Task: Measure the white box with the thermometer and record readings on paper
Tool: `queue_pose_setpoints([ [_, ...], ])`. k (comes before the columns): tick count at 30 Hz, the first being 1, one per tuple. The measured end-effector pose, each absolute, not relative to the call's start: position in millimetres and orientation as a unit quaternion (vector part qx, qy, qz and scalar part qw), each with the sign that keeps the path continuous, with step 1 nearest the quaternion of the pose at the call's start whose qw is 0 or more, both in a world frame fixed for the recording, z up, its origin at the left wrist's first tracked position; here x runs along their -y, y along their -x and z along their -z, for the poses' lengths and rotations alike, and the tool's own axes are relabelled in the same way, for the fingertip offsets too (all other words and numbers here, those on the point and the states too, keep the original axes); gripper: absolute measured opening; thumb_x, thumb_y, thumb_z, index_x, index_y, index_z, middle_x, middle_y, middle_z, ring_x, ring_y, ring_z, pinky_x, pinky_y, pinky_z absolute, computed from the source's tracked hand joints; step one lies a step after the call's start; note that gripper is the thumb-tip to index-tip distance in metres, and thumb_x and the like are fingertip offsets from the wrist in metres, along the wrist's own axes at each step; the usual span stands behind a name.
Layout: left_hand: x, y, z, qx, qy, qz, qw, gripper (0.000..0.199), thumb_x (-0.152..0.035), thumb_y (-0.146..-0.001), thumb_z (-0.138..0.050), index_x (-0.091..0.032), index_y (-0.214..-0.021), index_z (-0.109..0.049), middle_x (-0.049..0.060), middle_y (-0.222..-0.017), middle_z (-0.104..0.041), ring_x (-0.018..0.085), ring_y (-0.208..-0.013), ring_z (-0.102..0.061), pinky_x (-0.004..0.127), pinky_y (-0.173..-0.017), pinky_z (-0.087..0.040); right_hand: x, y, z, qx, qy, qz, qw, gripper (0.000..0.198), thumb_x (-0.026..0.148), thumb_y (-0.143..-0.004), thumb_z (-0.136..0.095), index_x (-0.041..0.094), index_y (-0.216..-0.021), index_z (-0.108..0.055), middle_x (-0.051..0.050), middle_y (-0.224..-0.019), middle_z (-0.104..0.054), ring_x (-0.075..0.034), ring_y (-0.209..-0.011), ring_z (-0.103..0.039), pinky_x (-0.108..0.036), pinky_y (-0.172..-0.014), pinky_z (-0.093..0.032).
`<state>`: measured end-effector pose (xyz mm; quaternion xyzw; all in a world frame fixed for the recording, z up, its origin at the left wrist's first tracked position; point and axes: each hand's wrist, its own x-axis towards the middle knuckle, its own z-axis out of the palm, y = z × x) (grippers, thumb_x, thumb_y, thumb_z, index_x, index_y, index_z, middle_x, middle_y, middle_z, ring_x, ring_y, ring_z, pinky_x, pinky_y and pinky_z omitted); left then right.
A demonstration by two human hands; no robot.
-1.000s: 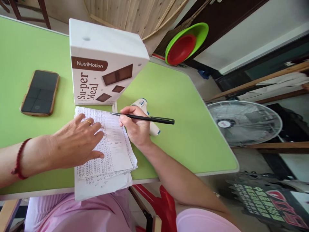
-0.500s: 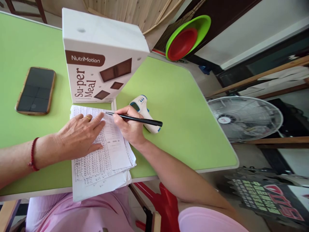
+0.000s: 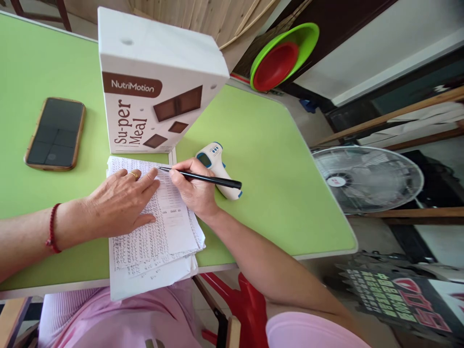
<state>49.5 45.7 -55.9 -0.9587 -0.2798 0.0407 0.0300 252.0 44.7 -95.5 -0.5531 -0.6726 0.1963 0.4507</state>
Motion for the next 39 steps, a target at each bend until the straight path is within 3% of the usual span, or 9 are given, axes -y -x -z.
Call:
queue_pose_setpoints([
  [9, -45.5, -49.6, 55.6, 0.279, 0.959, -0.043, 0.033, 0.061, -0.052, -0.094, -0.056, -0.007, -0.136, -0.053, 0.018, -0.151, -0.042, 0.031, -0.096, -0.061, 0.043, -0.082, -0.045, -45.0, -253.1, 96.4, 0.684, 0.564, -0.178, 0.426, 0.013, 0.034, -0.087, -0.055, 0.024, -0.079, -0.057, 0.001, -0.072, -0.063, -0.014, -0.064, -0.057, -0.030, -0.063, -0.051],
  [39, -46.5, -51.2, 54.2, 0.285, 0.956, -0.059, 0.031, 0.061, -0.055, -0.094, -0.056, -0.010, -0.136, -0.053, 0.016, -0.150, -0.043, 0.030, -0.094, -0.061, 0.043, -0.081, -0.045, -47.5, -253.0, 100.1, 0.677, 0.515, -0.176, 0.496, 0.011, 0.027, -0.084, -0.060, 0.022, -0.075, -0.057, 0.003, -0.066, -0.063, -0.010, -0.056, -0.054, -0.026, -0.053, -0.047],
])
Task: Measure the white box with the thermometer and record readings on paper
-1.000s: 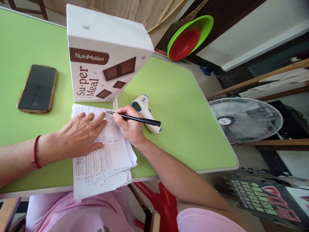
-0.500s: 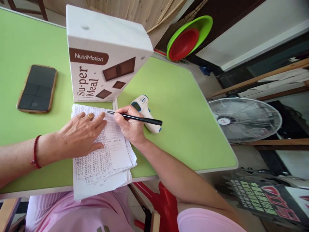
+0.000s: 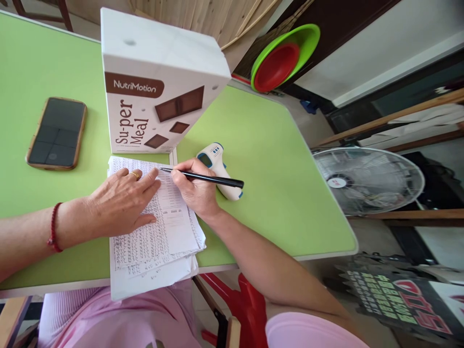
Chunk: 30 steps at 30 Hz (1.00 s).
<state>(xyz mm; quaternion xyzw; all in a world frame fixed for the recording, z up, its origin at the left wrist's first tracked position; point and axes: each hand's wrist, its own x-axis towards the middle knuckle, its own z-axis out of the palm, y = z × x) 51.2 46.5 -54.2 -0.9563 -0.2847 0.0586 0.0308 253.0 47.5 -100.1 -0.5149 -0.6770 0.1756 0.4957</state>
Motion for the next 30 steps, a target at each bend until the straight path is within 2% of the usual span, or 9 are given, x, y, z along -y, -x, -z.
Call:
queue_pose_setpoints([
  [17, -47.2, -50.7, 55.2, 0.281, 0.958, -0.055, 0.028, 0.062, -0.055, -0.094, -0.056, -0.010, -0.136, -0.053, 0.017, -0.151, -0.042, 0.031, -0.098, -0.061, 0.044, -0.083, -0.045, -47.1, -252.4, 100.1, 0.660, 0.544, -0.174, 0.488, 0.013, 0.032, -0.082, -0.058, 0.022, -0.074, -0.057, 0.003, -0.065, -0.061, -0.011, -0.056, -0.052, -0.026, -0.054, -0.046],
  [30, -47.5, -50.2, 54.4, 0.279, 0.958, -0.064, 0.032, 0.062, -0.055, -0.095, -0.055, -0.009, -0.136, -0.053, 0.018, -0.153, -0.039, 0.033, -0.102, -0.061, 0.045, -0.084, -0.045, -46.5, -252.5, 98.5, 0.665, 0.526, -0.182, 0.499, 0.010, 0.027, -0.082, -0.058, 0.022, -0.073, -0.056, 0.003, -0.064, -0.061, -0.011, -0.055, -0.053, -0.026, -0.053, -0.046],
])
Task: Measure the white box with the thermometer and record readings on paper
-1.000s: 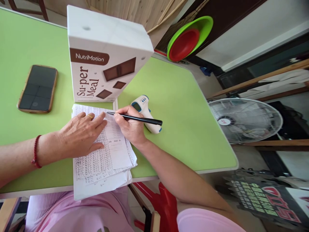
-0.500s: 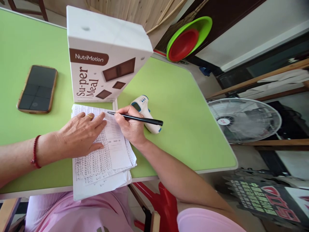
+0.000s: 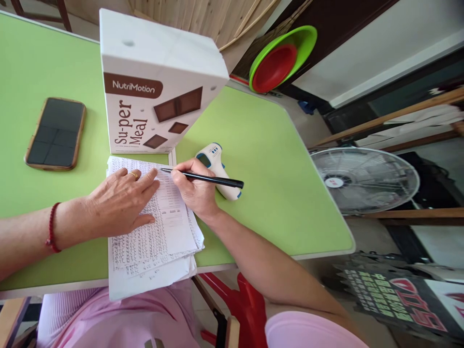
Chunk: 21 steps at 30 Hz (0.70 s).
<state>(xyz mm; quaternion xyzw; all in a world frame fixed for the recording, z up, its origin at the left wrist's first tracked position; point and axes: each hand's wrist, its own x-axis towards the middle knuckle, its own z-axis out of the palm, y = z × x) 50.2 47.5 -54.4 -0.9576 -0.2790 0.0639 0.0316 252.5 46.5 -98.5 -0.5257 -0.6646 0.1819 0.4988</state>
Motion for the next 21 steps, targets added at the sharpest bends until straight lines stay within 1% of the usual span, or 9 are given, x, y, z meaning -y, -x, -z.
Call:
queue_pose_setpoints([
  [5, -47.4, -49.6, 51.2, 0.277, 0.957, -0.074, 0.042, 0.063, -0.056, -0.094, -0.055, -0.010, -0.136, -0.054, 0.017, -0.150, -0.043, 0.034, -0.099, -0.060, 0.047, -0.085, -0.045, -46.7, -252.1, 99.6, 0.639, 0.544, -0.185, 0.511, 0.012, 0.029, -0.079, -0.058, 0.022, -0.071, -0.056, 0.004, -0.062, -0.059, -0.010, -0.053, -0.050, -0.025, -0.051, -0.044],
  [9, -47.2, -48.2, 50.8, 0.273, 0.959, -0.068, 0.043, 0.063, -0.055, -0.094, -0.056, -0.008, -0.136, -0.053, 0.019, -0.150, -0.042, 0.034, -0.101, -0.060, 0.048, -0.084, -0.046, -47.1, -252.0, 99.2, 0.638, 0.546, -0.189, 0.509, 0.011, 0.028, -0.078, -0.057, 0.022, -0.069, -0.055, 0.004, -0.060, -0.058, -0.010, -0.052, -0.049, -0.025, -0.050, -0.044],
  [21, -46.9, -47.7, 51.8, 0.278, 0.959, -0.055, 0.015, 0.062, -0.051, -0.092, -0.061, -0.008, -0.135, -0.054, 0.021, -0.152, -0.040, 0.036, -0.106, -0.060, 0.046, -0.087, -0.042, -47.0, -251.9, 97.5, 0.643, 0.561, -0.186, 0.487, 0.011, 0.028, -0.078, -0.056, 0.022, -0.069, -0.055, 0.003, -0.061, -0.059, -0.011, -0.054, -0.050, -0.027, -0.053, -0.046],
])
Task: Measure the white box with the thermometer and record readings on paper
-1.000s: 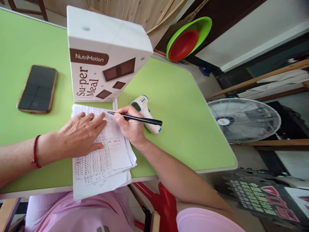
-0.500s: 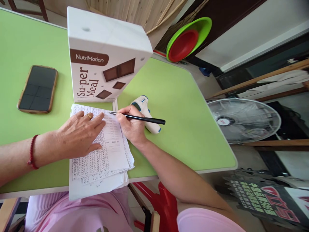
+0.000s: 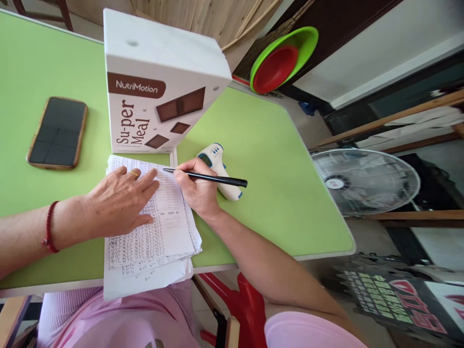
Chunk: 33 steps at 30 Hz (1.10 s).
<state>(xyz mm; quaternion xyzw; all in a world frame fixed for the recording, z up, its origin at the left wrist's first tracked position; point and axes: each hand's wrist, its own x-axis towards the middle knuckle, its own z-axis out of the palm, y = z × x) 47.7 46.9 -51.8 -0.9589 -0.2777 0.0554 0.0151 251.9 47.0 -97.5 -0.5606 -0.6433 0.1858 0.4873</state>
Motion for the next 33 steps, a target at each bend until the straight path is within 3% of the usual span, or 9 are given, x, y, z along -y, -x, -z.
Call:
queue_pose_setpoints([
  [33, -46.6, -48.5, 51.1, 0.278, 0.958, -0.059, 0.028, 0.059, -0.052, -0.092, -0.061, -0.009, -0.133, -0.056, 0.019, -0.151, -0.042, 0.035, -0.105, -0.060, 0.045, -0.084, -0.045, -48.0, -253.4, 102.5, 0.636, 0.553, -0.182, 0.507, 0.011, 0.031, -0.080, -0.057, 0.023, -0.073, -0.054, 0.004, -0.062, -0.058, -0.011, -0.053, -0.051, -0.026, -0.050, -0.045],
])
